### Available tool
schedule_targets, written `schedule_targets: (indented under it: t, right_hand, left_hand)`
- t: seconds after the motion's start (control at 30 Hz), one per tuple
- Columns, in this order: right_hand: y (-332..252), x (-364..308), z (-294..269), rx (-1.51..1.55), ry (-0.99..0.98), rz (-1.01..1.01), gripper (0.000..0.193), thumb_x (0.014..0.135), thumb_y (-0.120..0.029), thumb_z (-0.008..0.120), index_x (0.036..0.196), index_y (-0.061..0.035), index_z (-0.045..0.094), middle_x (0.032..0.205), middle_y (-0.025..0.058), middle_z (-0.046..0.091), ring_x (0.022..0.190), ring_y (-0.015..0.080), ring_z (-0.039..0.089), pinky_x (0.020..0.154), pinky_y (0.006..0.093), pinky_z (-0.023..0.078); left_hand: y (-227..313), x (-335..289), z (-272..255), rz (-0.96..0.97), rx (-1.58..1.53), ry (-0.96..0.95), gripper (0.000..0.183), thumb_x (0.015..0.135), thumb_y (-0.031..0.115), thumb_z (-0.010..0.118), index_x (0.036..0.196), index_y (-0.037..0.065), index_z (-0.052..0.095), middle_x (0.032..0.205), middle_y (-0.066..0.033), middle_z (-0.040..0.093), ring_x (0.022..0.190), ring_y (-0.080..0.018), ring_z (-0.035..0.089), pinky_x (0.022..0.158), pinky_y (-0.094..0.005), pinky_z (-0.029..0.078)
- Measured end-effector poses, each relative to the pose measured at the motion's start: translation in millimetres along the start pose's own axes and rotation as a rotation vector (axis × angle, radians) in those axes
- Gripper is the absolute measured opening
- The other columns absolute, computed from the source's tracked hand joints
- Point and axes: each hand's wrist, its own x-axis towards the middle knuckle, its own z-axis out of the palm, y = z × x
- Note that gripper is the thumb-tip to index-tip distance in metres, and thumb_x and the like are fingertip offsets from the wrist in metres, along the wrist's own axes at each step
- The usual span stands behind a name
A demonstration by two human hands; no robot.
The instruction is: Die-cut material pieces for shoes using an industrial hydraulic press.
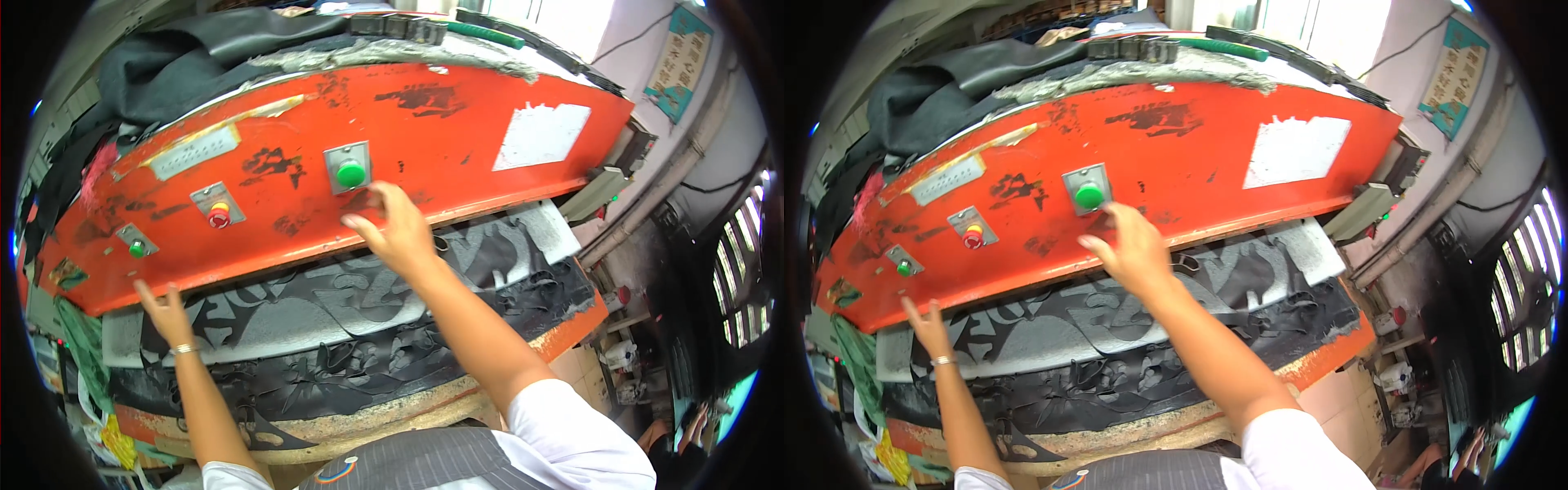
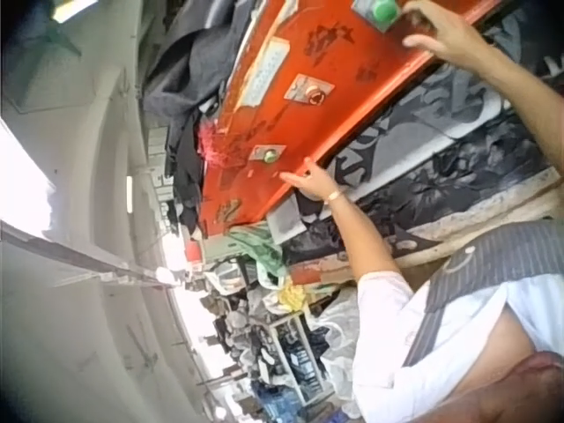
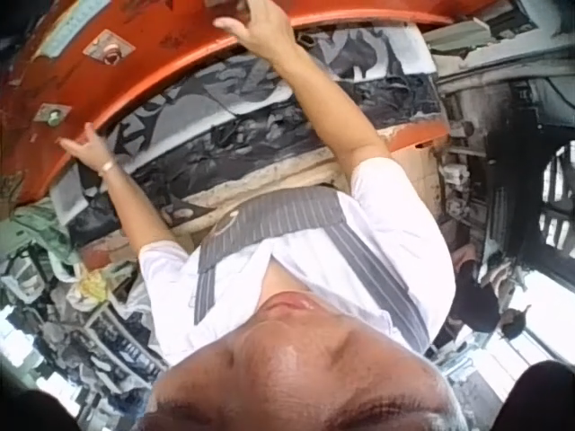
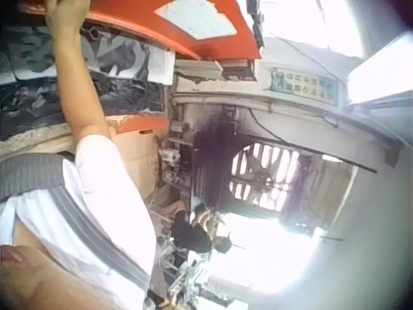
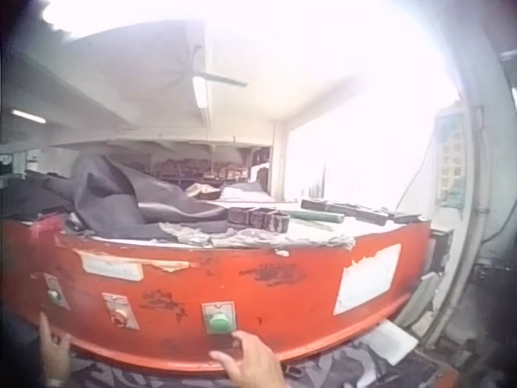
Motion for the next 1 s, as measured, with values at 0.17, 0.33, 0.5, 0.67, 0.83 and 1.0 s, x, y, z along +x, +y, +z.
schedule_targets:
  t: [0.17,0.33,0.5,0.67,0.83,1.0]
  right_hand:
    - [-22,42,40,0.105,0.043,0.14,0.026,0.087,-0.025,0.065,0.1,-0.0069,0.051,0.078,0.0137,0.059,0.069,0.0344,0.06,0.062,0.0442,0.047]
    - [-51,-52,-6,0.119,-0.372,0.136,0.036,0.085,-0.029,0.069,0.105,-0.0041,0.053,0.075,0.0148,0.062,0.071,0.0342,0.063,0.064,0.0415,0.05]
    - [-52,-154,-41,0.115,-0.916,0.104,0.03,0.082,-0.035,0.067,0.088,-0.0059,0.061,0.084,0.0144,0.064,0.084,0.0345,0.063,0.073,0.0455,0.048]
    - [-18,-136,-61,-0.001,-0.688,0.375,0.032,0.083,-0.038,0.066,0.089,-0.0063,0.066,0.089,0.0152,0.066,0.084,0.0353,0.064,0.073,0.0442,0.051]
    - [76,-88,-60,-0.479,-0.39,0.632,0.04,0.084,-0.037,0.066,0.099,-0.0001,0.062,0.099,0.0239,0.064,0.095,0.0393,0.062,0.081,0.0445,0.05]
    - [121,-74,-16,-0.662,-0.316,0.529,0.044,0.08,-0.034,0.07,0.11,-0.0041,0.058,0.112,0.0176,0.06,0.107,0.0342,0.055,0.088,0.0419,0.047]
  left_hand:
    - [-29,71,-37,0.127,0.106,-0.22,0.062,0.09,0.004,0.049,0.149,0.004,0.026,0.156,-0.0177,0.021,0.143,-0.0277,0.023,0.114,-0.0339,0.018]
    - [36,-30,-66,-0.013,-0.068,-0.622,0.05,0.089,0.01,0.053,0.137,0.001,0.046,0.138,-0.0169,0.05,0.126,-0.0265,0.049,0.104,-0.0356,0.037]
    - [123,-186,-83,-0.086,-0.015,-1.084,0.012,0.079,0.016,0.067,0.084,0.006,0.072,0.087,-0.0126,0.071,0.08,-0.0262,0.068,0.073,-0.0356,0.053]
    - [160,-248,-91,0.232,0.126,-1.076,0.012,0.074,0.02,0.068,0.074,0.008,0.07,0.074,-0.0076,0.065,0.074,-0.0286,0.062,0.065,-0.0381,0.05]
    - [155,-266,-89,0.247,0.121,-1.033,0.009,0.071,0.018,0.069,0.068,0.009,0.069,0.069,-0.0059,0.062,0.07,-0.0273,0.06,0.061,-0.0386,0.048]
    - [129,-289,-94,0.293,0.048,-1.017,0.011,0.069,0.017,0.07,0.064,0.008,0.067,0.064,-0.0064,0.06,0.063,-0.0276,0.058,0.055,-0.0392,0.046]
